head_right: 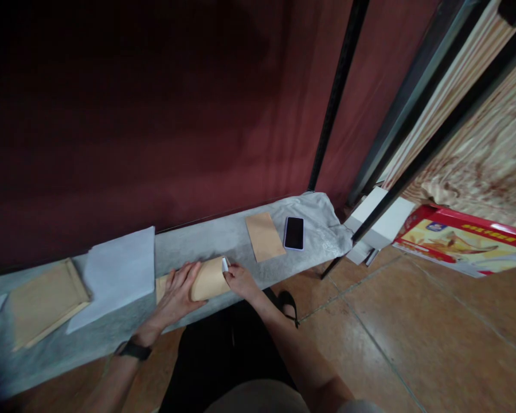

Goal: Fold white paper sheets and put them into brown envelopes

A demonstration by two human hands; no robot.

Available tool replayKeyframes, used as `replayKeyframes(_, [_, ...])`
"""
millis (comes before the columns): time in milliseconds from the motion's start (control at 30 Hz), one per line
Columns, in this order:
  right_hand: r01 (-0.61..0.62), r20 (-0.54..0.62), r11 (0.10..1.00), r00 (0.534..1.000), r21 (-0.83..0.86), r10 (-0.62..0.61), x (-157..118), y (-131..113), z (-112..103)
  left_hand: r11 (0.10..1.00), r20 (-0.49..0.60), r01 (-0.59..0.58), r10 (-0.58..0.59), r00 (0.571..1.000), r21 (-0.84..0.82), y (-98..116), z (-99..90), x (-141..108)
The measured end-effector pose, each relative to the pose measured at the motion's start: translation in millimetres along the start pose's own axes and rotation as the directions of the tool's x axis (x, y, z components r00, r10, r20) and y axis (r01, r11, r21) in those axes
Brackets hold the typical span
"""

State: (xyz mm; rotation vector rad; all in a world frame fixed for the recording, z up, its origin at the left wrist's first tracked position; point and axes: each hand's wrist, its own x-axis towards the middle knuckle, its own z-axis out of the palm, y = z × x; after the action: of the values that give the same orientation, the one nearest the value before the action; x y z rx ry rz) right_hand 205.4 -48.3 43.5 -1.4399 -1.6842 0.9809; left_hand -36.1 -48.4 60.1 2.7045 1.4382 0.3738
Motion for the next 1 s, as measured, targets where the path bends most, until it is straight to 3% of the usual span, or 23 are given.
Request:
replayKeyframes(400, [-0.115, -0.156, 0.993, 0.981, -0.001, 0.113, -2, -1, -1, 1.0, -0.019, -0.019, 0.018, 1.0, -0.02, 7, -2.8, 6])
replayKeyframes(700, [-0.022, -0.23, 0.993, 0.972, 0.112, 0.048, -6, -3, -4, 0.999, -0.014, -0.027, 0.026, 1.0, -0.031, 8, -1.7, 12])
replayKeyframes(867, [-0.099, -0.293, 0.977, 0.944, 0.189, 0.152, -5, -4, -1, 0.999, -0.027, -0.03, 0.03, 0.999, -0.025, 8, -1.0, 14])
replayKeyframes(1000, [-0.188, -0.224, 0.937, 0.939, 0.293, 0.259, 2, 0, 2, 0.999, -0.025, -0.036, 0.036, 0.999, -0.016, 7, -2.6, 15])
